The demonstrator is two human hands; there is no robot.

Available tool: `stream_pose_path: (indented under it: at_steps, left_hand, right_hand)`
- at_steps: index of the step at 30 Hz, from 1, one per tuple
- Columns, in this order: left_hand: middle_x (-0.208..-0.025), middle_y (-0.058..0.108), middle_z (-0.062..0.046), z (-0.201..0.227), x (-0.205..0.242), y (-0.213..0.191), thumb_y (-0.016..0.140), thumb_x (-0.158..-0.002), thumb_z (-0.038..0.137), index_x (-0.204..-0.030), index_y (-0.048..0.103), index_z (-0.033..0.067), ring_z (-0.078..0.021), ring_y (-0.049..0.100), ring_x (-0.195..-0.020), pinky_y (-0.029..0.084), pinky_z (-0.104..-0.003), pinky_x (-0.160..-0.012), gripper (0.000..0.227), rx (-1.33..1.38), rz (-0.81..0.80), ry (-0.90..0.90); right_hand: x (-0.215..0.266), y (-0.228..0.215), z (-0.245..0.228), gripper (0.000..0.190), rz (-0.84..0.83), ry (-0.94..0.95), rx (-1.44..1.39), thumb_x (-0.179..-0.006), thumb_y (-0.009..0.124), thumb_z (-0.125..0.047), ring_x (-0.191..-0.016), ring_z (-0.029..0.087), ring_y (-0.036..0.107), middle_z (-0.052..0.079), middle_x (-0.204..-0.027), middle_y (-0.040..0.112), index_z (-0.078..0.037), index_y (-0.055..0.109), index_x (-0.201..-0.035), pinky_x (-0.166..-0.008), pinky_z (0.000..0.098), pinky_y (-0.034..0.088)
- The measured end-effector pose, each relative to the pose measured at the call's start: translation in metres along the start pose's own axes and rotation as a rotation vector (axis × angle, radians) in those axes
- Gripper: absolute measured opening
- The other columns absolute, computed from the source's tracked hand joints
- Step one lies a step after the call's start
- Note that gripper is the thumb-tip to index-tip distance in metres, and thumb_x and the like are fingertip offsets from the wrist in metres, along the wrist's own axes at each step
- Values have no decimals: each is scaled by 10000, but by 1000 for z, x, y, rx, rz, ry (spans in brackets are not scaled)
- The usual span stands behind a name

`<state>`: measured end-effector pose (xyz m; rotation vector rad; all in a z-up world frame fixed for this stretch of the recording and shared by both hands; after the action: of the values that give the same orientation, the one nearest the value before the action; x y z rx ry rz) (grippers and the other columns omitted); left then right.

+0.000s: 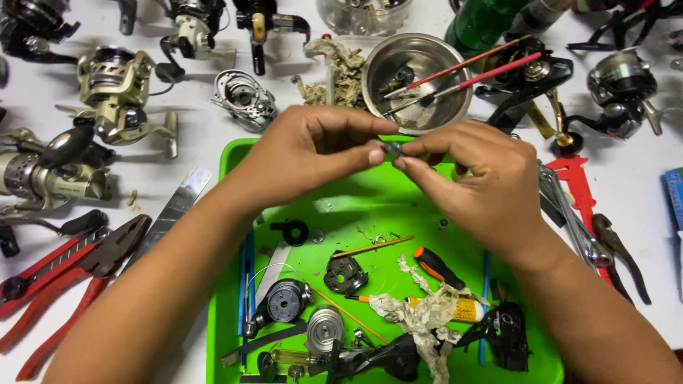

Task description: Cleaning and assembling the internal gear mechanisms and small components of various fishing reels on a workbench.

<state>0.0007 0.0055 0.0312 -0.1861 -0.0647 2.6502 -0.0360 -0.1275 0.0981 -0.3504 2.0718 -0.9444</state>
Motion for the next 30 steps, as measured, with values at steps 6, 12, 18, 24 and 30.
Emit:
stream_pose_path:
  at_steps: [6, 12, 18, 24, 30]
  left_hand:
    - [-1115, 787, -66, 56, -43, 8, 640, -1026, 286, -1160, 733, 75, -97, 731, -1000, 606, -226, -849, 267, -227, -13, 327]
    - [-718, 599, 101, 66, -88, 30, 607, -1009, 435, -791, 571, 201, 9, 562, -689, 421, -202, -634, 322, -226, 22, 271]
    - [-780, 677, 36, 31, -93, 34, 660, -953, 385, -845, 654, 134, -34, 663, -746, 557, -171, -718, 273, -3, 44, 164]
    - [-924, 794, 12, 0, -94, 19, 672, -925, 353, -964, 731, 126, -66, 791, -873, 708, -211, -836, 237, -101, 69, 121]
    - [-902, 736, 78, 13, -82, 14, 641, -1017, 334, -906, 712, 160, -36, 722, -884, 552, -236, -866, 218, -304, 16, 203]
  right_hand:
    - [-6, -37, 9, 133, 92, 55, 89, -1052, 916, 65, -757, 185, 656, 175, -955, 764, 63, 782, -1058, -668, 312, 459]
    - [7, -73, 44, 179, 211, 90, 113, -1291, 960, 187, -845, 229, 577, 224, -1066, 756, 155, 799, -1220, -766, 344, 427]
    - [36, -82, 47, 201, 46, 98, 312, -1293, 919, 58, -869, 227, 638, 163, -1011, 718, 143, 831, -1452, -873, 381, 475]
    - [62, -39, 1, 456, -403, 51, 130, -902, 716, 12, -969, 275, 708, 152, -1103, 734, -19, 635, -1350, -929, 438, 579]
    - [110, -12, -3, 131, -586, 68, 143, -940, 692, -168, -752, 281, 646, 27, -880, 689, -128, 759, -1045, -665, 444, 535]
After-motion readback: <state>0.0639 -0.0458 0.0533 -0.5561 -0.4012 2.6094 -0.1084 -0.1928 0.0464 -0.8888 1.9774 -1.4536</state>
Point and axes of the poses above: each hand's wrist, its own x-axis away from the middle knuckle, its own y-axis out of the palm, z = x × y, the point moved 10 cm from there along -x, towards the middle knuckle
